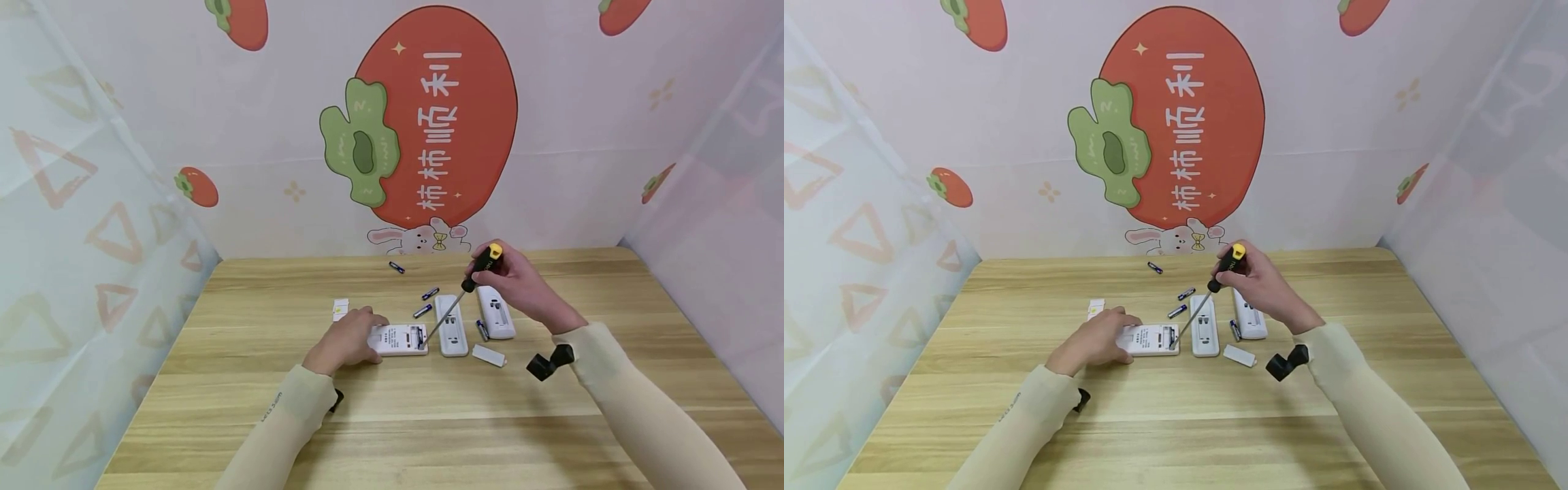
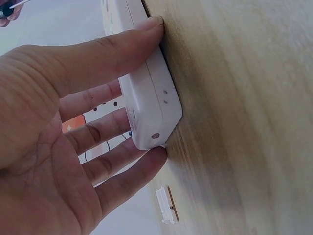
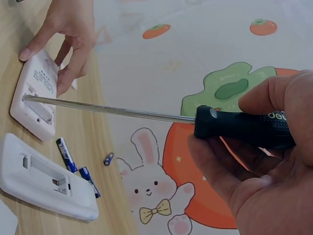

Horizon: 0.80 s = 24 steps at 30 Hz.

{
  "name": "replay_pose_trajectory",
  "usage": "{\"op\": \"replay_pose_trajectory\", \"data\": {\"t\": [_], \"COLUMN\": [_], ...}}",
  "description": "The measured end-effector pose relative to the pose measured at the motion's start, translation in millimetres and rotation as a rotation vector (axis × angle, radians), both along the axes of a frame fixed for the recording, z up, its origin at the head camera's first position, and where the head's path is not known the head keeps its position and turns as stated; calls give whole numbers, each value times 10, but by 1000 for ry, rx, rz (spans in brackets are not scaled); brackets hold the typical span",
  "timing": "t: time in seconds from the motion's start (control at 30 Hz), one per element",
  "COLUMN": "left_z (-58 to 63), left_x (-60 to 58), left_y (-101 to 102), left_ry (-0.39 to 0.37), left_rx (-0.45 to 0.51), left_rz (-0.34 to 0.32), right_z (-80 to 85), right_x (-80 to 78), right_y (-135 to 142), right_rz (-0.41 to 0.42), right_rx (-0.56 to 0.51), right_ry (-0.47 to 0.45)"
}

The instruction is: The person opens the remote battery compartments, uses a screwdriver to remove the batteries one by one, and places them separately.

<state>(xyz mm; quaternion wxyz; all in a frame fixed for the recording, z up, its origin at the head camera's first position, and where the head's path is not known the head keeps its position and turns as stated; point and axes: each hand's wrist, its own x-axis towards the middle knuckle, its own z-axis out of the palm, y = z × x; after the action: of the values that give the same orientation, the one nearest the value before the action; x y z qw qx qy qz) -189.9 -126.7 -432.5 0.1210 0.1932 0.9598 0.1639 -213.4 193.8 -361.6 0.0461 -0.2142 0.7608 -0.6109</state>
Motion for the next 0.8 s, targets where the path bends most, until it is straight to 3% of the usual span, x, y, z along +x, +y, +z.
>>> {"op": "replay_pose_trajectory", "data": {"t": [0.37,0.8], "left_z": [14,13], "left_x": [7,7], "left_y": [3,0], "left_ry": [-6,-8], "left_rx": [-3,-9], "left_rz": [5,3], "right_z": [83,129], "right_x": [-38,-32], "right_y": [-72,-123], "right_rz": [25,42], "right_rx": [95,97], "right_ry": [43,49]}}
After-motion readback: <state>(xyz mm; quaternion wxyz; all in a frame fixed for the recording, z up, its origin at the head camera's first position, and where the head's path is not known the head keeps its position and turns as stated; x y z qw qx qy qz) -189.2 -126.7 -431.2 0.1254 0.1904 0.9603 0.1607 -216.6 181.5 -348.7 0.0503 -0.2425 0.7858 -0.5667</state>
